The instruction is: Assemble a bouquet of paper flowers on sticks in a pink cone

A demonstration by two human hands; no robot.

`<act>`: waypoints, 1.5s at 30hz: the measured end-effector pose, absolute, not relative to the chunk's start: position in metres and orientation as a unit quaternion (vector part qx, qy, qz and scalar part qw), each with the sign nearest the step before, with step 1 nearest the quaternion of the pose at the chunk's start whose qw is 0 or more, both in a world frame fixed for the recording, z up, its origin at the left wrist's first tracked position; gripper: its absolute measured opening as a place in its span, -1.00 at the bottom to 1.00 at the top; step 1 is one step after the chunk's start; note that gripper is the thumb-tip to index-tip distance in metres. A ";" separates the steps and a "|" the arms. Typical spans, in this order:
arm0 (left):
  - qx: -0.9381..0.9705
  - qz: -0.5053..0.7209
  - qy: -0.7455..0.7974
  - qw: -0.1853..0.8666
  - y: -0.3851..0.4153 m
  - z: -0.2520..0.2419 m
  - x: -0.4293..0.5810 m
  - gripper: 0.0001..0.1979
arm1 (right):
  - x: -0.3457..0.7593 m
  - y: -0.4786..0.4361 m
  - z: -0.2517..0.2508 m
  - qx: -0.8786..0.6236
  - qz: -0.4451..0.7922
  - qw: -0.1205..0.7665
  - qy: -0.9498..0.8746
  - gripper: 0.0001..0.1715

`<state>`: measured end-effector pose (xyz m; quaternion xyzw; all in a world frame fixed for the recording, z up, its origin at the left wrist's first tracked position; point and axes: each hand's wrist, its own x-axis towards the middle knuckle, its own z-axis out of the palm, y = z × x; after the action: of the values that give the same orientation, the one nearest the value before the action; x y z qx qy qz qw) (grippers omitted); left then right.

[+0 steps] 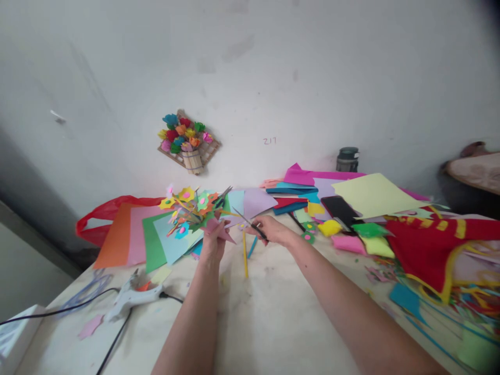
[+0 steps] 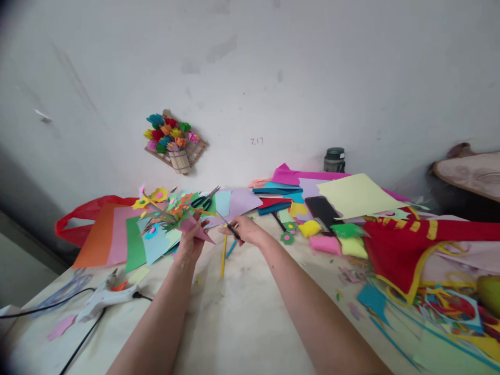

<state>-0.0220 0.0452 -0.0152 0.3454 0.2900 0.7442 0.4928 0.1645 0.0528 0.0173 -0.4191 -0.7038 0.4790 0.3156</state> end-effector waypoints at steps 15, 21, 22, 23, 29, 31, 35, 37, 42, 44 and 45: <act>0.478 0.614 0.243 0.579 0.036 -0.022 -0.023 -0.55 | 0.207 0.059 0.027 -0.669 0.128 0.035 -0.731 -0.72; 0.507 0.563 0.252 0.602 0.032 -0.017 -0.019 -0.56 | 0.199 0.059 0.041 -0.646 0.141 0.088 -0.745 -0.79; 0.508 0.553 0.258 0.607 0.031 -0.017 -0.018 -0.57 | 0.195 0.058 0.041 -0.630 0.167 0.124 -0.749 -0.72; 0.508 0.545 0.265 0.612 0.030 -0.016 -0.017 -0.60 | 0.189 0.056 0.041 -0.601 0.231 0.190 -0.741 -0.67; 0.513 0.498 0.290 0.636 0.030 -0.021 -0.017 -0.73 | 0.165 0.049 0.037 -0.459 0.430 0.433 -0.645 -0.86; 0.514 0.481 0.301 0.644 0.031 -0.023 -0.018 -0.74 | 0.165 0.048 0.037 -0.437 0.459 0.454 -0.626 -0.86; 0.516 0.461 0.307 0.654 0.031 -0.025 -0.019 -0.72 | 0.165 0.050 0.035 -0.415 0.539 0.491 -0.544 -0.71; 0.519 0.462 0.306 0.650 0.030 -0.025 -0.018 -0.73 | 0.163 0.052 0.034 -0.423 0.566 0.501 -0.500 -0.70; 0.539 0.449 0.305 0.644 0.027 -0.020 -0.014 -0.77 | 0.159 0.052 0.033 -0.415 0.620 0.503 -0.436 -0.72; 0.544 0.449 0.311 0.637 0.026 -0.017 -0.013 -0.77 | 0.157 0.052 0.032 -0.405 0.647 0.498 -0.412 -0.75; 0.543 0.450 0.314 0.636 0.025 -0.016 -0.012 -0.76 | 0.157 0.053 0.032 -0.400 0.659 0.496 -0.401 -0.77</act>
<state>-0.0123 0.0253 -0.0164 0.5428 0.3140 0.4497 0.6360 0.1568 0.0525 0.0318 -0.3996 -0.4007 0.6589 0.4956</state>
